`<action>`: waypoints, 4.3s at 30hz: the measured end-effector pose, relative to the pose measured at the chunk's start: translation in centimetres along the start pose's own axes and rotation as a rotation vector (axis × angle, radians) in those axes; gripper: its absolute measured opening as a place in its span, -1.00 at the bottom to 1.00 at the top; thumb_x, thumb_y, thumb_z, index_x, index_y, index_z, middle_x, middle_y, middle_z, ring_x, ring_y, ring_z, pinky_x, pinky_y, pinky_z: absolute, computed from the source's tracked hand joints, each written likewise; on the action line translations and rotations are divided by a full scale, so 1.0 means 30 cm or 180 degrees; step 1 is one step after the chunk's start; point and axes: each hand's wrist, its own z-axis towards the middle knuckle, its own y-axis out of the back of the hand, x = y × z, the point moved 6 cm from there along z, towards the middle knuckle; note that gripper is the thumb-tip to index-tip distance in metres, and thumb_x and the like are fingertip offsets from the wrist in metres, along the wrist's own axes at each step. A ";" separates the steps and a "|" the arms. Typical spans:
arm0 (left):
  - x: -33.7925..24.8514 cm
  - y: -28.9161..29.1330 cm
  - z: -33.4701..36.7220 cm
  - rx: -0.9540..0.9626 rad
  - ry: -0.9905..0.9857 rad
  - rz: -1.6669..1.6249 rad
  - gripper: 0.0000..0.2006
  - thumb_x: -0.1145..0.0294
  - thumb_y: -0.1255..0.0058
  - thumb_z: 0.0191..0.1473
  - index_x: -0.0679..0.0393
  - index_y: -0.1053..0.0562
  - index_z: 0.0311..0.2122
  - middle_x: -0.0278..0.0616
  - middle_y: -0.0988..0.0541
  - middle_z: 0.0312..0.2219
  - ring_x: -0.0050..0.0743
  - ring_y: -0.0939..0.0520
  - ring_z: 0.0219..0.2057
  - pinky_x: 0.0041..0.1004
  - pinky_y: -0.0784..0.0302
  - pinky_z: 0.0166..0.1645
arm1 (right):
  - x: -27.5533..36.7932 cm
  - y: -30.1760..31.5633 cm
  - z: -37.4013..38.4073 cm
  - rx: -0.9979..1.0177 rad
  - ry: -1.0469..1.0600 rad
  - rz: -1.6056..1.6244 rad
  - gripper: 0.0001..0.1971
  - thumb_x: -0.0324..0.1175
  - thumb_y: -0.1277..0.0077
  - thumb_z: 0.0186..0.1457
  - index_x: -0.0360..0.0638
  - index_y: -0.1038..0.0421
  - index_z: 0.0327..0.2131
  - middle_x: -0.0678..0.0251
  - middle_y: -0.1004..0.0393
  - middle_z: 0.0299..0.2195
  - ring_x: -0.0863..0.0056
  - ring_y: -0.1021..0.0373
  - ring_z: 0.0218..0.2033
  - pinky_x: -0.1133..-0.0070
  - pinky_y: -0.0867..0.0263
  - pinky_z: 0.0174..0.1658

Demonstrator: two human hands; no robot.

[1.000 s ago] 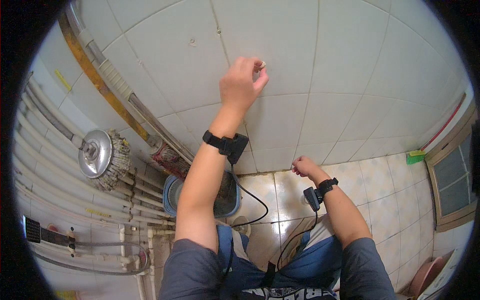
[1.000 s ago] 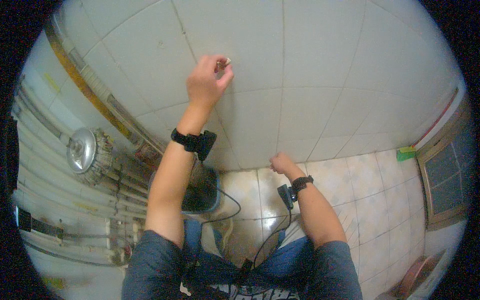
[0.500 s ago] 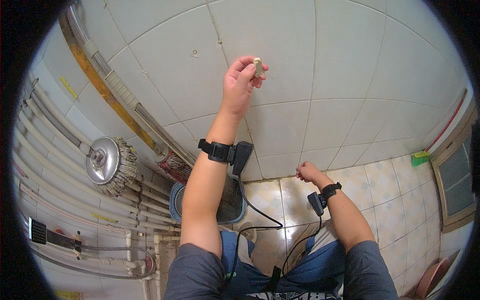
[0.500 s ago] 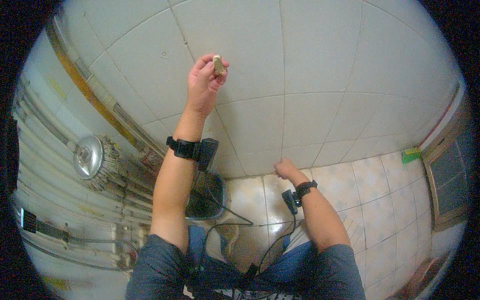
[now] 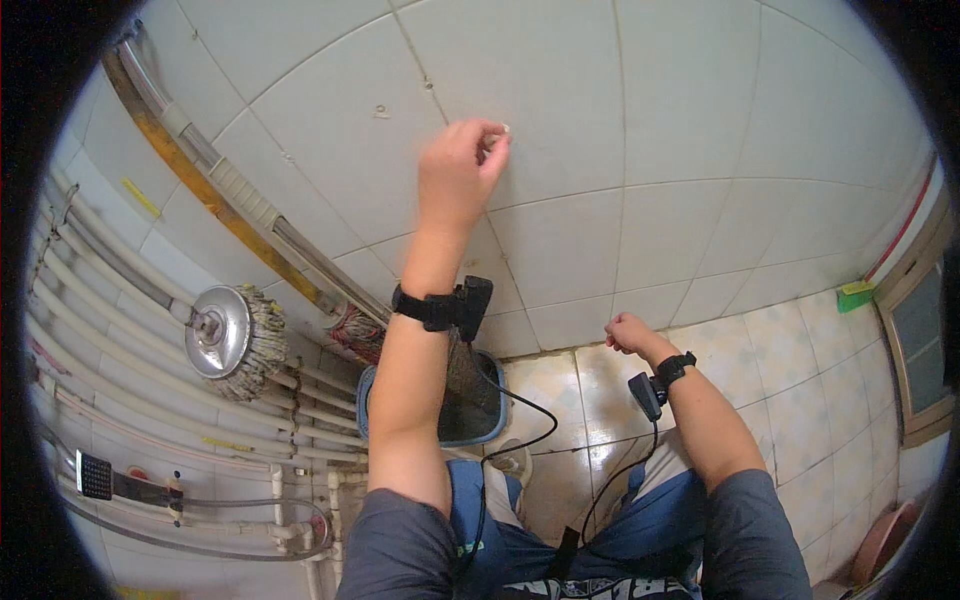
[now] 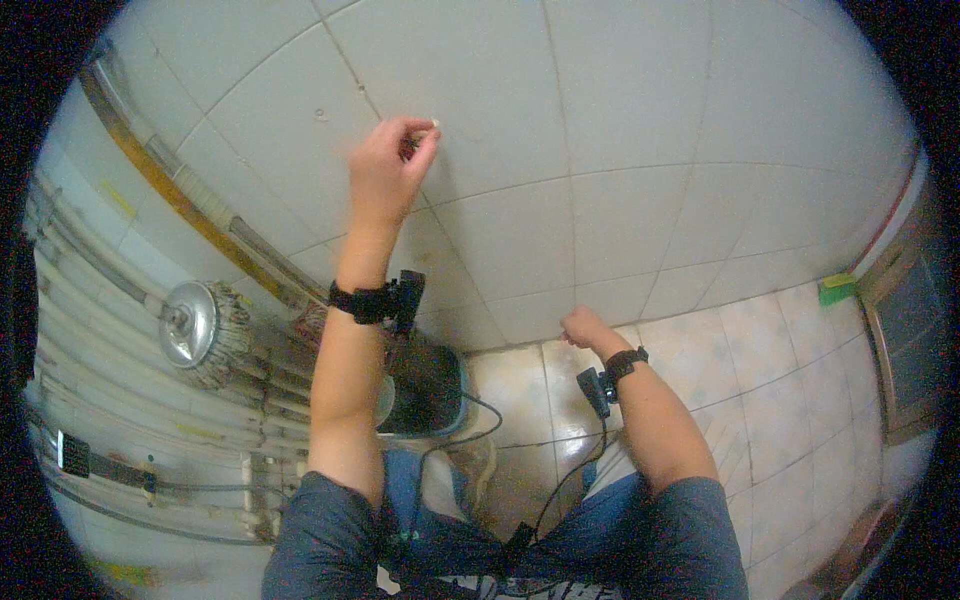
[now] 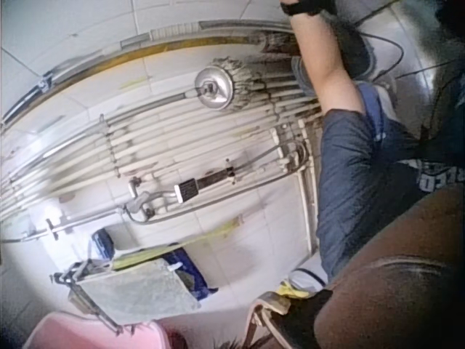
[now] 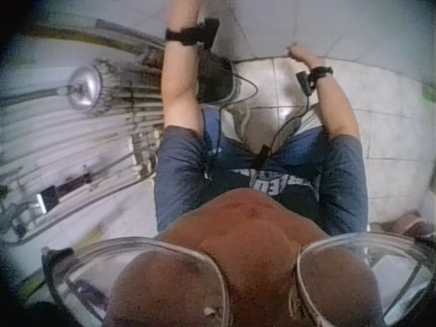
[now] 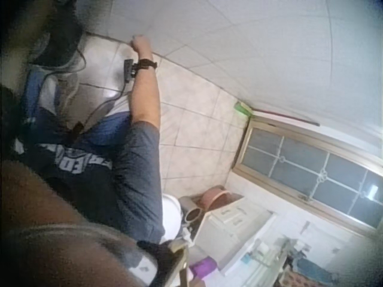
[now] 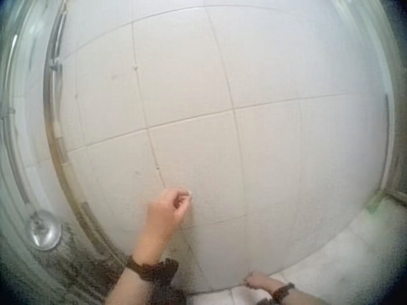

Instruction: The recorder uses a piece of white paper or cloth to wipe and clean specific spots on the bathroom wall tiles.

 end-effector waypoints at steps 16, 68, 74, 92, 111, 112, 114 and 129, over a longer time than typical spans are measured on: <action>0.045 -0.084 -0.056 -0.0150 0.0172 0.0538 -0.91 0.41 -0.03 -0.28 0.09 -0.37 -0.58 -0.31 -0.43 -0.64 -0.41 -0.46 -0.64 -0.48 -0.33 -0.61 | 0.037 0.004 -0.040 0.0081 -0.0172 0.0092 -0.85 -0.38 0.22 -0.10 -0.24 -0.26 -0.58 0.32 -0.33 -0.69 0.61 -0.20 -0.72 0.67 -0.10 -0.72; 0.020 -0.116 -0.058 -0.0173 0.0235 0.0699 -0.90 0.34 0.00 -0.20 0.09 -0.39 -0.54 -0.24 -0.44 -0.63 -0.38 -0.48 -0.63 -0.47 -0.35 -0.57 | -0.006 0.011 0.031 0.0090 0.1133 -0.0843 -0.75 -0.37 0.24 -0.11 -0.36 -0.32 -0.64 0.21 -0.36 -0.70 0.51 -0.26 -0.74 0.58 -0.18 -0.68; 0.045 -0.083 -0.063 -0.0212 0.0397 0.0659 -0.91 0.33 0.02 -0.20 0.08 -0.37 -0.55 -0.27 -0.44 -0.62 -0.33 -0.47 -0.61 -0.44 -0.35 -0.57 | 0.039 -0.010 -0.021 0.0396 -0.0012 0.0052 -0.83 -0.36 0.22 -0.09 -0.26 -0.28 -0.57 0.32 -0.33 -0.69 0.61 -0.19 -0.72 0.67 -0.08 -0.73; -0.067 -0.654 -0.499 0.3354 -0.0164 -0.0474 -0.84 0.36 0.13 -0.18 0.15 -0.33 -0.42 -0.08 -0.45 -0.53 -0.12 -0.46 -0.45 -0.28 -0.35 -0.38 | 0.019 0.121 0.070 -0.1053 0.0566 -0.0174 -0.81 -0.32 0.24 -0.12 -0.21 -0.33 -0.56 0.33 -0.32 -0.74 0.58 -0.22 -0.76 0.60 -0.13 -0.68; -0.014 -0.746 -0.632 0.4076 0.1383 -0.1476 -0.75 0.24 0.00 -0.15 0.22 -0.40 -0.43 -0.24 -0.49 -0.58 -0.59 -0.48 -0.56 -0.55 -0.35 -0.50 | 0.095 0.109 -0.055 -0.0625 0.0873 0.1427 -0.77 -0.24 0.11 -0.08 -0.23 -0.37 -0.52 0.36 -0.39 -0.63 0.68 -0.28 -0.65 0.69 -0.19 -0.63; -0.009 -0.738 -0.631 0.4066 0.1405 -0.1472 -0.75 0.24 0.00 -0.15 0.22 -0.40 -0.43 -0.24 -0.49 -0.58 -0.59 -0.48 -0.56 -0.55 -0.35 -0.50 | 0.097 0.101 -0.053 -0.0536 0.0858 0.1630 -0.77 -0.25 0.11 -0.07 -0.23 -0.37 -0.51 0.38 -0.39 -0.62 0.68 -0.28 -0.65 0.71 -0.19 -0.62; -0.005 -0.721 -0.628 0.4182 0.1734 -0.1536 -0.77 0.24 0.01 -0.14 0.19 -0.40 -0.42 -0.27 -0.49 -0.56 -0.62 -0.48 -0.55 -0.59 -0.32 -0.54 | 0.115 0.096 -0.064 -0.0431 0.0835 0.1822 -0.78 -0.25 0.11 -0.06 -0.23 -0.37 -0.51 0.40 -0.39 -0.62 0.68 -0.27 -0.65 0.73 -0.19 -0.62; 0.108 -0.831 -0.700 0.4229 0.1545 -0.1812 -0.86 0.28 0.10 -0.07 0.12 -0.37 -0.49 -0.43 -0.37 -0.70 -0.76 -0.30 -0.71 -0.73 -0.12 -0.67 | 0.156 0.105 -0.080 -0.0245 0.1198 0.1368 -0.72 -0.21 0.08 -0.08 -0.20 -0.40 -0.34 0.34 -0.46 -0.51 0.67 -0.39 -0.52 0.71 -0.30 -0.52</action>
